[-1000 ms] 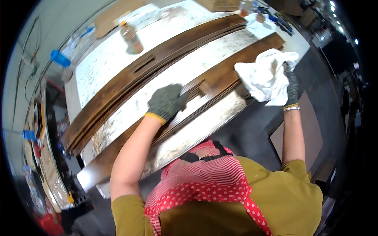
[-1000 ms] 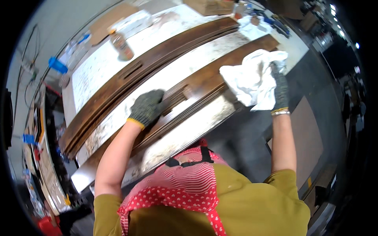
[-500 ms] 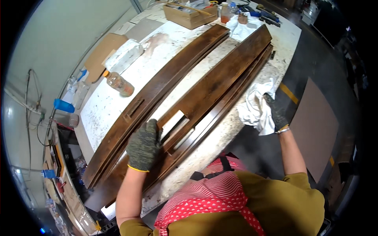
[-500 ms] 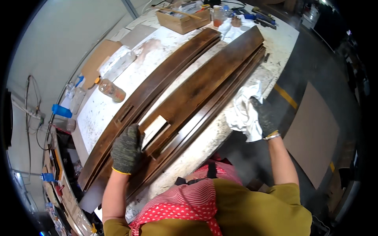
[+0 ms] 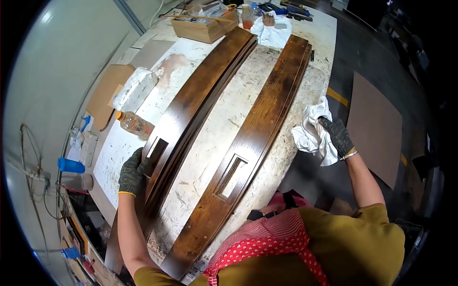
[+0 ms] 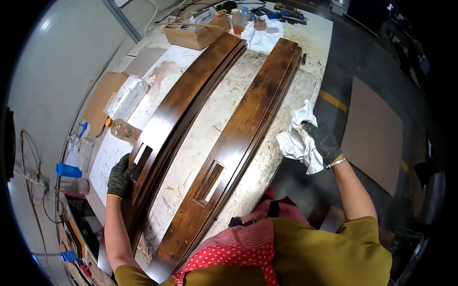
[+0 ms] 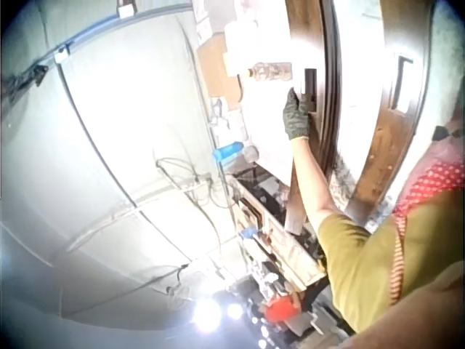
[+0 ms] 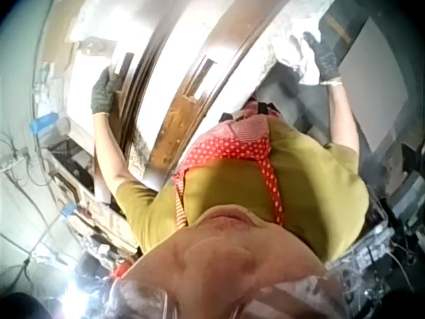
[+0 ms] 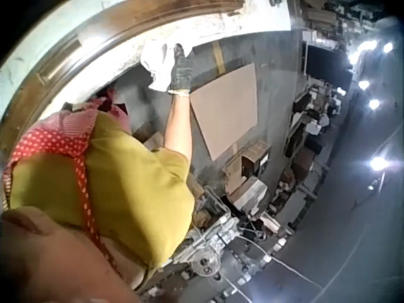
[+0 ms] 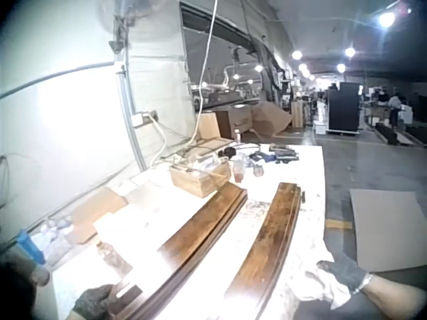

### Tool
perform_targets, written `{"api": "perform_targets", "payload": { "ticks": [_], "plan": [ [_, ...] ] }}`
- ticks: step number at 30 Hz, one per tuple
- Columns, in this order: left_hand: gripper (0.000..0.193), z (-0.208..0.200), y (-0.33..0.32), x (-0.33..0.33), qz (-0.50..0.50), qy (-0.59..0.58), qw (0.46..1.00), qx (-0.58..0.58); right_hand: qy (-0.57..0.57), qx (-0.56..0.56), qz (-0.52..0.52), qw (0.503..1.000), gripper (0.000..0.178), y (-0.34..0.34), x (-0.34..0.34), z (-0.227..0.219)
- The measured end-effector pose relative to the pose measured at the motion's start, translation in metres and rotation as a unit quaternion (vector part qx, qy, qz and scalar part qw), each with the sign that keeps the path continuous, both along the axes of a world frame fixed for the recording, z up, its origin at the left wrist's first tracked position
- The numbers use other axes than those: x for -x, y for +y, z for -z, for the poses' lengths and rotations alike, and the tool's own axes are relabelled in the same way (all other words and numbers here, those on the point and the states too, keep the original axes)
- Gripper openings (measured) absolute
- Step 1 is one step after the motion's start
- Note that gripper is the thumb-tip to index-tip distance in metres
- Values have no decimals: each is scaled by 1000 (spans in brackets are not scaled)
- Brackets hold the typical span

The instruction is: The person scrapes the wooden boards with a small blade, then applies liquid from a bottle onto a cloth and wipes the surfaces of the wooden boards.

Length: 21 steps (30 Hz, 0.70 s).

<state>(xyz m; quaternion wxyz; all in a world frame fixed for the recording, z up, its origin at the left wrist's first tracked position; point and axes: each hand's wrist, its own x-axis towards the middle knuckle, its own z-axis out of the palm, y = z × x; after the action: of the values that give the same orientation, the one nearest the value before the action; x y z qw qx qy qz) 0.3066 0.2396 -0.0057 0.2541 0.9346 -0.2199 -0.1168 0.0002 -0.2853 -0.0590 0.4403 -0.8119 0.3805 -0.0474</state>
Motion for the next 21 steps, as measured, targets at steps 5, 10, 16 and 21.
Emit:
{"api": "perform_targets", "payload": {
  "ticks": [5,10,16,21],
  "plan": [
    [48,26,3,-8,94,-115,952,-266,-136,-56,15,989,45,5,5,-10],
    [92,46,4,18,49,-11,994,-98,-165,40,54,984,41,5,1,-62],
    [95,45,-44,79,157,-243,955,-66,-212,121,-56,968,47,69,-51,-90],
    [90,37,-151,170,73,9,997,-13,-305,350,-479,745,51,126,-94,-12]
  ]
}}
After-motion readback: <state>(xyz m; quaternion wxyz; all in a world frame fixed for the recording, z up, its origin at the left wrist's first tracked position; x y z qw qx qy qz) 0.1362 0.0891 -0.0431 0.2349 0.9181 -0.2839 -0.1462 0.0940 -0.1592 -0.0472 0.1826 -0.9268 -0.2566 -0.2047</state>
